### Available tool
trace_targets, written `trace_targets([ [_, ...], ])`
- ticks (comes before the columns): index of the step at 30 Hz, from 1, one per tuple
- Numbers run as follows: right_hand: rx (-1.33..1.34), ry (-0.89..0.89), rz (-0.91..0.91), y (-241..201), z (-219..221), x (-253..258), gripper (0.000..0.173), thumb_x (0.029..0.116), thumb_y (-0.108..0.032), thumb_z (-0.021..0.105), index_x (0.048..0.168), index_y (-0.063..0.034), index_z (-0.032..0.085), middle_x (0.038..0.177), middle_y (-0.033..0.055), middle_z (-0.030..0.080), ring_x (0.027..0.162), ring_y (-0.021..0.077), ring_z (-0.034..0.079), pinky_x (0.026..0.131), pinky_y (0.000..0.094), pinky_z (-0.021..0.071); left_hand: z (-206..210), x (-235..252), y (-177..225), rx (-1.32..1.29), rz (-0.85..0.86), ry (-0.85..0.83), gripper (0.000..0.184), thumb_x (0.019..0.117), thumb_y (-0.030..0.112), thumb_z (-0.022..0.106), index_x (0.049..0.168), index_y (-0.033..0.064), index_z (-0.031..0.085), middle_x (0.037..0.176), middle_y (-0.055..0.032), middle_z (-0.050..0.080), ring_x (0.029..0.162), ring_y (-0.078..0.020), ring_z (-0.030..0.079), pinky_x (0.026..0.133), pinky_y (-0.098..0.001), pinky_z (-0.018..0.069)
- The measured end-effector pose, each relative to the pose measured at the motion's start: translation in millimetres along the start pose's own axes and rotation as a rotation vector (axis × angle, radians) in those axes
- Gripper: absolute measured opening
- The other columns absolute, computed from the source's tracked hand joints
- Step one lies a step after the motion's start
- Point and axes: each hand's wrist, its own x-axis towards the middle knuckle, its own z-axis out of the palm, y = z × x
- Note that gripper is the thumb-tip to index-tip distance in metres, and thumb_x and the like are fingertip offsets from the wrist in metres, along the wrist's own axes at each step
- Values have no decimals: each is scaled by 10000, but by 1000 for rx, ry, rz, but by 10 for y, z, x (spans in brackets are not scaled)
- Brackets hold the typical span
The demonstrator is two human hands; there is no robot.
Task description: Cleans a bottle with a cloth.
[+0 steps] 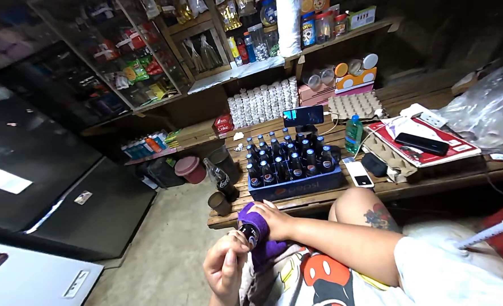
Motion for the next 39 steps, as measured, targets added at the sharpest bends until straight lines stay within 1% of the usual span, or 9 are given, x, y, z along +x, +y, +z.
trace_targets([
  [18,1,-5,25,24,33,-3,811,782,-216,848,1471,-31,463,1544,196,450,1490,340,351,1244,574,171,1,-17,-1,14,18,1,277,1078,340,497,1033,185,723,773,93,664,707,-14,625,777,-202,541],
  [23,55,0,47,-49,8,-38,839,784,-245,847,1486,-20,448,1557,209,426,1489,349,344,1234,533,228,-5,32,-37,-13,3,8,274,1073,344,508,1053,185,731,780,85,670,683,-17,612,718,-196,535],
  [26,91,24,-36,-143,-45,-48,925,759,-389,860,1484,5,443,1538,221,445,1471,345,370,1230,502,260,20,135,-42,-10,-62,21,259,1071,340,519,1079,201,736,790,88,684,644,6,601,646,-164,526],
  [30,181,142,-183,-456,-171,-103,880,750,-360,876,1431,40,486,1468,239,508,1413,340,444,1205,486,307,93,260,-53,50,-121,-4,284,1095,332,453,1137,193,698,782,70,662,620,4,592,594,-155,520],
  [32,147,135,-172,-614,-254,-140,851,782,-346,848,1436,57,480,1480,252,494,1422,359,431,1196,516,305,144,282,-48,219,-73,3,285,1105,314,431,1144,196,687,853,88,670,728,18,623,689,-151,541],
  [33,122,167,-200,-661,-257,-161,831,778,-324,847,1417,75,495,1456,268,516,1402,383,455,1175,544,330,142,282,-35,354,-44,-8,288,1110,310,416,1148,204,682,960,96,675,888,12,633,831,-173,531],
  [35,95,245,-271,-749,-263,-200,780,747,-261,866,1367,81,538,1389,271,573,1341,401,520,1129,566,384,121,294,-4,571,-25,-36,321,1109,330,387,1190,226,679,1184,73,646,1201,-66,558,1086,-293,416],
  [37,85,262,-284,-829,-280,-231,732,748,-239,857,1343,77,568,1369,265,592,1325,397,534,1140,543,380,118,300,18,682,-33,-38,348,1111,352,362,1218,239,674,1323,36,624,1357,-135,490,1194,-399,330],
  [39,61,298,-320,-871,-264,-253,699,768,-254,837,1314,100,582,1334,282,610,1302,415,551,1129,546,389,119,289,41,748,-56,-42,373,1113,366,332,1235,244,663,1396,2,599,1427,-176,439,1236,-485,246],
])
